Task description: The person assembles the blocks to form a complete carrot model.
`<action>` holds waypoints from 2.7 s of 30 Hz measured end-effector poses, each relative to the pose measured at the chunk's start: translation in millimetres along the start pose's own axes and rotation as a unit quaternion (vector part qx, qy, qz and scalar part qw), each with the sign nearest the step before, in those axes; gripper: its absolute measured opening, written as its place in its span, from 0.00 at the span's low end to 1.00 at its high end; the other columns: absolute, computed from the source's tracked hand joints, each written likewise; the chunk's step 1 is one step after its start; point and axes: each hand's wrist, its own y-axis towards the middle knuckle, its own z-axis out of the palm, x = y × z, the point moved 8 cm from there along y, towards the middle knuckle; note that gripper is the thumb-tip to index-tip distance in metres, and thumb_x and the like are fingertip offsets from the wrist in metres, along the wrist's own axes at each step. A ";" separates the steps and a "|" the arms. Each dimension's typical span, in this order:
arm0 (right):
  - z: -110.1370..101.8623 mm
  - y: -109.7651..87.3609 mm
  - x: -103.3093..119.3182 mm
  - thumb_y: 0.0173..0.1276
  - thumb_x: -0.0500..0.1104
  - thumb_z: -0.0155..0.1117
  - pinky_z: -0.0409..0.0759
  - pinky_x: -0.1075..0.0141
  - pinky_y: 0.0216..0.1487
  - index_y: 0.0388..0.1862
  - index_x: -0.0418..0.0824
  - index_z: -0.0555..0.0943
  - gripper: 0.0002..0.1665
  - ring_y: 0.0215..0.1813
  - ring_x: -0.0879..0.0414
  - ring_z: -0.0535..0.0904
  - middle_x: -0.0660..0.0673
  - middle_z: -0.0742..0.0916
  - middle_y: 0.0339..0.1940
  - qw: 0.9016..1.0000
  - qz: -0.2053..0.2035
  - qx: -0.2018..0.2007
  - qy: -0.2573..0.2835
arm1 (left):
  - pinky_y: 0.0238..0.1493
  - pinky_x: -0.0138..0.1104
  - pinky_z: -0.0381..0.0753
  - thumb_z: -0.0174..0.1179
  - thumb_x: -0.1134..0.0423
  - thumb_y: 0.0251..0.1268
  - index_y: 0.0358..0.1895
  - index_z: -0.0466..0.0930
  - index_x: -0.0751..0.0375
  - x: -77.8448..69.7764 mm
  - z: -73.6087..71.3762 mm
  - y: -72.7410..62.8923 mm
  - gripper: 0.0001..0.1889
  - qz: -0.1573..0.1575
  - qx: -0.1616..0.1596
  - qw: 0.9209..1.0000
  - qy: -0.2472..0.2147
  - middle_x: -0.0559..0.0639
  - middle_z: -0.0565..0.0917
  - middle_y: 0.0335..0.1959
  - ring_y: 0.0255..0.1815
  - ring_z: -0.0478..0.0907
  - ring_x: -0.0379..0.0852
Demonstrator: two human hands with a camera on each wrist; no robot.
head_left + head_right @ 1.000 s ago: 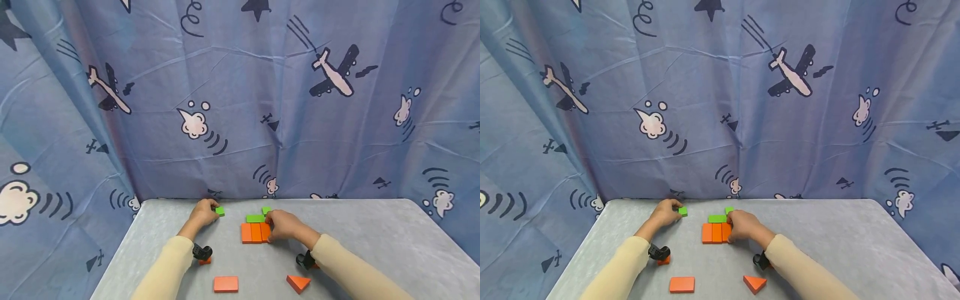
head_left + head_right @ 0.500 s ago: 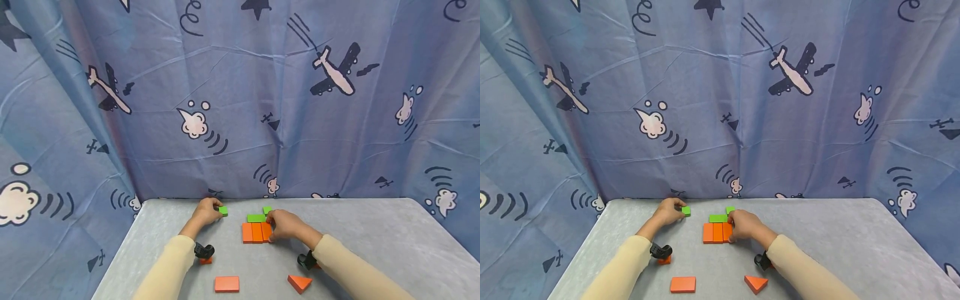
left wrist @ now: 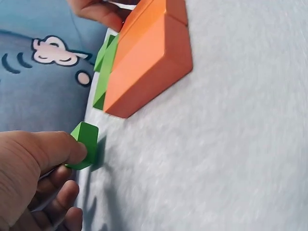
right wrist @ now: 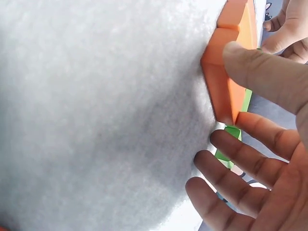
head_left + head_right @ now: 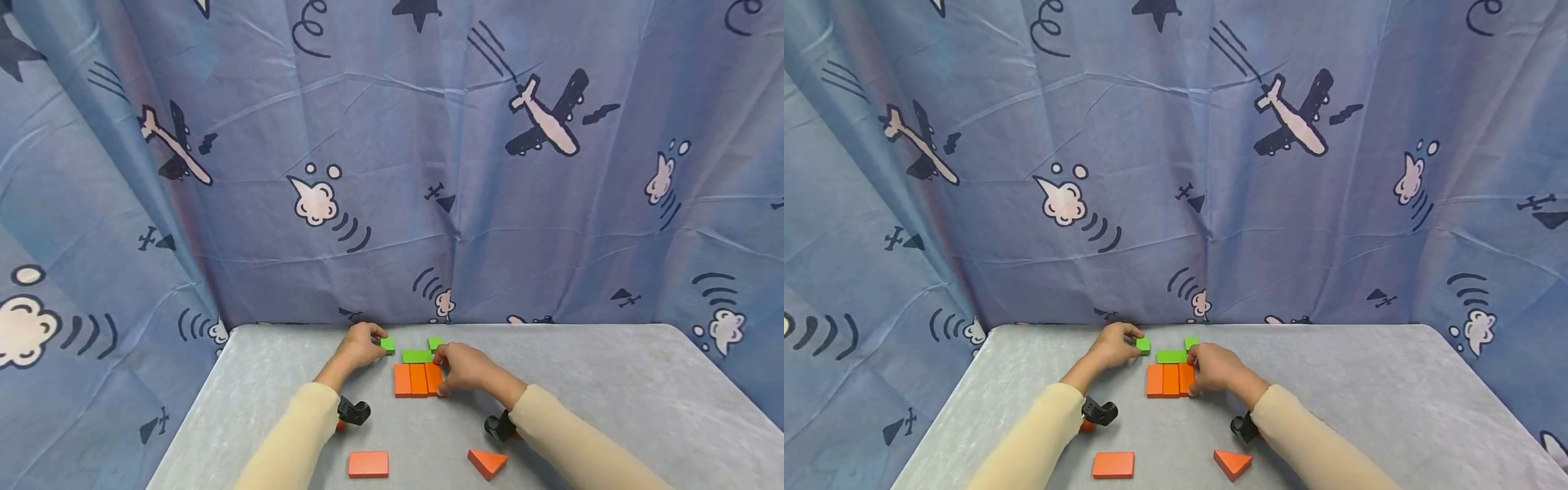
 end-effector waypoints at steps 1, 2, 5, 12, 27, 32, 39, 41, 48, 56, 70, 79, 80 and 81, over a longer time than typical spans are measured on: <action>0.2 0.2 0.0 0.40 0.43 0.83 0.76 0.58 0.45 0.40 0.41 0.82 0.27 0.36 0.56 0.73 0.49 0.82 0.34 1.000 -0.001 0.000 -0.001 | 0.45 0.39 0.80 0.69 0.67 0.50 0.46 0.85 0.58 -0.8 1.9 0.8 0.16 0.002 -0.001 1.000 0.000 0.53 0.84 0.44 0.45 0.79 0.48; 0.2 0.3 0.6 0.40 0.43 0.83 0.76 0.58 0.44 0.40 0.40 0.81 0.27 0.36 0.56 0.73 0.48 0.82 0.34 1.000 -0.004 0.001 -0.002 | 0.45 0.39 0.80 0.68 0.68 0.50 0.46 0.85 0.58 -1.5 3.7 1.8 0.16 0.005 -0.002 1.000 0.002 0.53 0.84 0.44 0.45 0.79 0.48; 1.1 0.5 0.0 0.40 0.43 0.83 0.76 0.58 0.45 0.40 0.41 0.81 0.27 0.36 0.55 0.73 0.48 0.82 0.34 1.000 0.002 0.005 0.003 | 0.44 0.39 0.79 0.68 0.68 0.49 0.46 0.85 0.58 -3.2 8.3 4.2 0.17 0.012 -0.008 1.000 0.008 0.53 0.84 0.43 0.44 0.79 0.47; 2.0 0.2 0.2 0.40 0.43 0.83 0.76 0.59 0.45 0.40 0.41 0.81 0.27 0.36 0.56 0.73 0.49 0.82 0.33 1.000 0.002 0.008 0.004 | 0.46 0.40 0.79 0.67 0.69 0.49 0.46 0.85 0.58 -8.3 16.0 8.7 0.17 0.010 -0.011 1.000 0.016 0.52 0.83 0.44 0.45 0.78 0.47; 1.3 1.5 1.0 0.41 0.43 0.83 0.75 0.59 0.43 0.40 0.42 0.81 0.26 0.36 0.55 0.72 0.49 0.81 0.33 1.000 0.004 0.007 0.005 | 0.50 0.41 0.78 0.68 0.68 0.50 0.47 0.85 0.57 -7.4 15.3 8.9 0.17 -0.008 -0.003 0.999 0.031 0.52 0.83 0.45 0.46 0.78 0.47; 1.8 1.4 0.4 0.41 0.43 0.83 0.76 0.59 0.43 0.40 0.41 0.81 0.26 0.36 0.55 0.73 0.48 0.81 0.33 1.000 0.001 0.008 0.001 | 0.50 0.42 0.77 0.68 0.68 0.51 0.48 0.84 0.56 -7.3 15.0 7.5 0.18 -0.005 -0.002 1.000 0.030 0.52 0.82 0.46 0.48 0.78 0.48; 0.8 -0.3 1.4 0.41 0.43 0.82 0.76 0.58 0.45 0.42 0.41 0.82 0.27 0.37 0.55 0.73 0.48 0.82 0.34 1.000 -0.001 0.005 0.000 | 0.49 0.43 0.77 0.66 0.63 0.55 0.51 0.83 0.56 -11.4 -1.7 -10.6 0.17 0.013 0.003 1.000 0.019 0.53 0.80 0.48 0.49 0.77 0.51; -0.1 -0.7 1.4 0.41 0.43 0.82 0.76 0.58 0.45 0.42 0.41 0.82 0.27 0.37 0.55 0.74 0.48 0.82 0.34 1.000 0.000 0.005 0.002 | 0.48 0.43 0.78 0.66 0.61 0.57 0.50 0.83 0.54 -12.1 -8.4 -18.5 0.16 0.014 0.010 1.000 0.017 0.53 0.80 0.49 0.47 0.77 0.50; -1.1 0.8 -1.8 0.42 0.44 0.82 0.76 0.58 0.46 0.42 0.41 0.81 0.27 0.38 0.54 0.73 0.48 0.82 0.35 1.000 0.012 0.008 0.007 | 0.42 0.40 0.79 0.65 0.57 0.60 0.48 0.83 0.53 -8.7 -23.9 -49.5 0.14 0.033 0.027 0.999 0.021 0.51 0.80 0.49 0.41 0.78 0.45; 1.5 1.4 0.8 0.42 0.44 0.82 0.77 0.57 0.47 0.43 0.39 0.81 0.28 0.38 0.55 0.74 0.48 0.83 0.36 1.000 -0.008 0.013 -0.005 | 0.37 0.38 0.78 0.67 0.57 0.56 0.41 0.85 0.52 16.8 -32.0 -103.7 0.10 0.029 0.055 0.997 0.036 0.49 0.80 0.46 0.39 0.77 0.43; 1.5 2.1 2.2 0.43 0.45 0.82 0.77 0.58 0.47 0.43 0.40 0.81 0.28 0.38 0.56 0.74 0.49 0.82 0.36 1.000 -0.010 0.013 -0.018 | 0.33 0.31 0.70 0.72 0.60 0.41 0.37 0.84 0.48 52.4 -32.2 -142.1 0.15 0.047 0.036 0.997 0.056 0.42 0.79 0.37 0.35 0.71 0.41; 1.2 -0.3 1.7 0.43 0.45 0.82 0.76 0.59 0.44 0.42 0.41 0.80 0.27 0.36 0.56 0.73 0.50 0.81 0.34 1.000 -0.020 0.010 -0.010 | 0.33 0.29 0.71 0.72 0.65 0.41 0.37 0.83 0.49 51.5 -29.6 -142.2 0.15 0.049 0.021 0.997 0.060 0.40 0.78 0.36 0.33 0.71 0.37; 1.2 -0.3 1.4 0.43 0.45 0.82 0.76 0.59 0.44 0.43 0.41 0.80 0.27 0.36 0.56 0.73 0.49 0.81 0.34 1.000 -0.021 0.010 -0.010 | 0.32 0.29 0.71 0.71 0.65 0.41 0.37 0.83 0.49 50.2 -29.4 -142.0 0.15 0.050 0.019 0.997 0.060 0.41 0.78 0.36 0.33 0.71 0.37; 1.4 -0.1 1.0 0.44 0.45 0.81 0.76 0.59 0.44 0.43 0.42 0.80 0.27 0.36 0.56 0.73 0.49 0.81 0.34 1.000 -0.022 0.010 -0.009 | 0.32 0.29 0.71 0.71 0.65 0.42 0.37 0.83 0.49 48.7 -29.3 -141.7 0.15 0.051 0.017 0.997 0.060 0.41 0.78 0.36 0.33 0.71 0.37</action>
